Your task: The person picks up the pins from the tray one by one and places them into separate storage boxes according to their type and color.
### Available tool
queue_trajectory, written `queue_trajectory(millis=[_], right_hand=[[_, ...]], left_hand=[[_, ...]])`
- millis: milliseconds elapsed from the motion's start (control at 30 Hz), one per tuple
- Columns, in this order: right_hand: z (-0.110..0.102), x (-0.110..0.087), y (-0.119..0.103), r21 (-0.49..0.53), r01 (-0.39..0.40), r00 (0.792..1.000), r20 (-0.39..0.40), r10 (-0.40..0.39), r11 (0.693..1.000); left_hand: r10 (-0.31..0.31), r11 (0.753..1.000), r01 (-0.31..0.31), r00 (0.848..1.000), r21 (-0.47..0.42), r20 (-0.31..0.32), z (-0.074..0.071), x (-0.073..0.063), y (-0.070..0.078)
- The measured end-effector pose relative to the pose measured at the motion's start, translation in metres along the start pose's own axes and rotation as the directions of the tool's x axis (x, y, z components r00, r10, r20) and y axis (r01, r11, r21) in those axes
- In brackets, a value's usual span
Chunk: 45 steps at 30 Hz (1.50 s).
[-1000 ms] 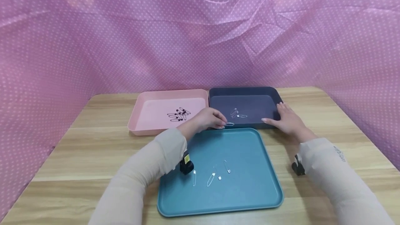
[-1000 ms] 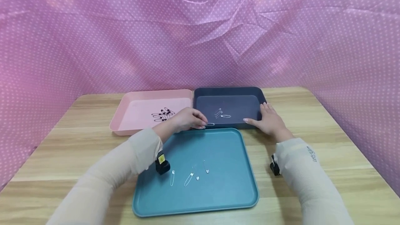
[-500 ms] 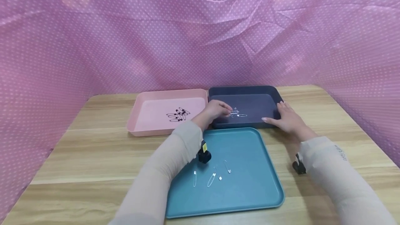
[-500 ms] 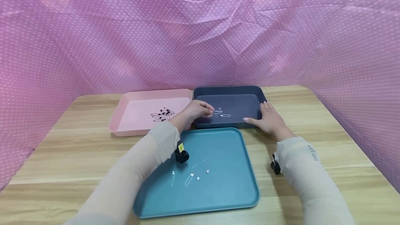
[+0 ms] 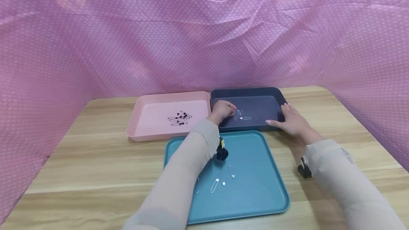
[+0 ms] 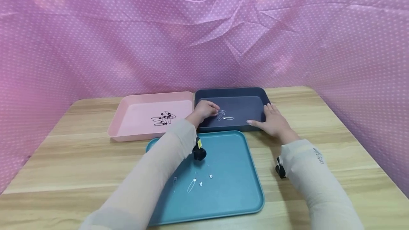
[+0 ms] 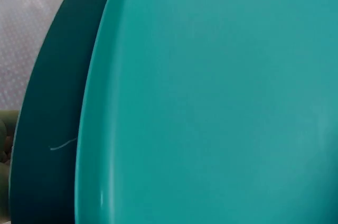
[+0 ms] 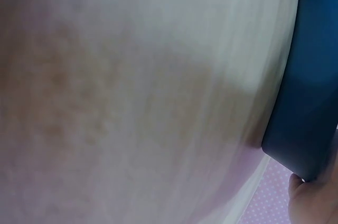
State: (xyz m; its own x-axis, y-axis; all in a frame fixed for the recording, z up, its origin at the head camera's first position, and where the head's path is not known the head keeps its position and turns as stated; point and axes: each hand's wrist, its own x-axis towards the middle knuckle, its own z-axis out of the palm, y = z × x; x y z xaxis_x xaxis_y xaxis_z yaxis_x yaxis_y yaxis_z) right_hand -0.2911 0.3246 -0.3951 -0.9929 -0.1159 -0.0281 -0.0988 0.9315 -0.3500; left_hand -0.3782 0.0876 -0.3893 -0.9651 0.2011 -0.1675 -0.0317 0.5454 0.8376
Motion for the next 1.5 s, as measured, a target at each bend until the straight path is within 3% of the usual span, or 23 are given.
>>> queue_trajectory(millis=[133, 467, 500, 567, 600, 700, 733, 800, 833, 933, 1000, 1200, 1333, 1500], right_hand=[[0.0, 0.001, -0.003, -0.004, 0.006, 1.0, 0.001, -0.006, 1.0], [0.0, 0.003, -0.007, -0.006, 0.011, 1.0, -0.013, -0.011, 1.0], [0.0, 0.003, -0.007, -0.007, 0.012, 1.0, -0.014, -0.012, 1.0], [-0.001, 0.003, -0.007, -0.009, 0.011, 1.0, -0.014, -0.011, 1.0], [-0.001, 0.003, -0.008, -0.009, 0.01, 1.0, -0.012, -0.01, 1.0], [-0.002, 0.004, -0.007, -0.011, 0.005, 1.0, -0.007, -0.005, 1.0], [-0.002, 0.004, -0.007, -0.012, 0.004, 1.0, -0.005, -0.004, 1.0], [-0.002, 0.003, -0.007, -0.015, 0.002, 1.0, -0.003, -0.002, 1.0], [-0.002, 0.003, -0.007, -0.016, 0.001, 1.0, -0.002, -0.001, 1.0], [-0.002, 0.003, -0.007, -0.012, -0.003, 1.0, -0.001, 0.003, 1.0], [-0.002, 0.002, -0.007, -0.006, -0.008, 1.0, -0.001, 0.008, 1.0], [-0.001, 0.0, -0.004, -0.007, -0.015, 1.0, -0.001, 0.015, 1.0], [-0.001, -0.001, -0.003, -0.006, -0.015, 1.0, 0.0, 0.015, 1.0], [0.0, -0.001, -0.003, -0.004, -0.016, 1.0, -0.002, 0.016, 1.0]], left_hand=[[-0.001, 0.998, 0.004, 0.999, 0.067, -0.035, 0.0, 0.003, -0.001], [-0.055, 0.997, 0.058, 0.996, 0.044, -0.068, 0.002, 0.003, -0.006], [-0.01, 0.999, 0.013, 0.997, 0.029, -0.081, 0.003, 0.007, -0.01], [-0.012, 0.999, 0.015, 0.997, 0.04, -0.075, 0.0, 0.006, -0.008], [0.016, 0.999, -0.012, 0.996, 0.045, -0.086, 0.003, 0.014, -0.014], [0.091, 0.995, -0.087, 0.991, 0.04, -0.094, 0.015, 0.056, -0.042], [0.046, 0.998, -0.042, 0.996, 0.054, -0.077, 0.014, 0.056, -0.039], [0.058, 0.998, -0.055, 0.996, 0.032, -0.074, 0.014, 0.057, -0.04], [0.035, 0.999, -0.035, 0.998, 0.017, -0.057, 0.01, 0.045, -0.032], [-0.009, 1.0, 0.009, 1.0, -0.01, -0.02, -0.009, -0.008, 0.0], [-0.002, 0.999, 0.002, 1.0, -0.044, 0.015, -0.014, -0.023, 0.005], [0.042, 0.996, -0.031, 0.99, -0.084, 0.134, -0.027, -0.047, 0.007], [0.061, 0.995, -0.046, 0.984, -0.091, 0.169, -0.036, -0.061, 0.007], [0.058, 0.987, -0.026, 0.978, -0.161, 0.202, -0.049, -0.078, 0.005]])
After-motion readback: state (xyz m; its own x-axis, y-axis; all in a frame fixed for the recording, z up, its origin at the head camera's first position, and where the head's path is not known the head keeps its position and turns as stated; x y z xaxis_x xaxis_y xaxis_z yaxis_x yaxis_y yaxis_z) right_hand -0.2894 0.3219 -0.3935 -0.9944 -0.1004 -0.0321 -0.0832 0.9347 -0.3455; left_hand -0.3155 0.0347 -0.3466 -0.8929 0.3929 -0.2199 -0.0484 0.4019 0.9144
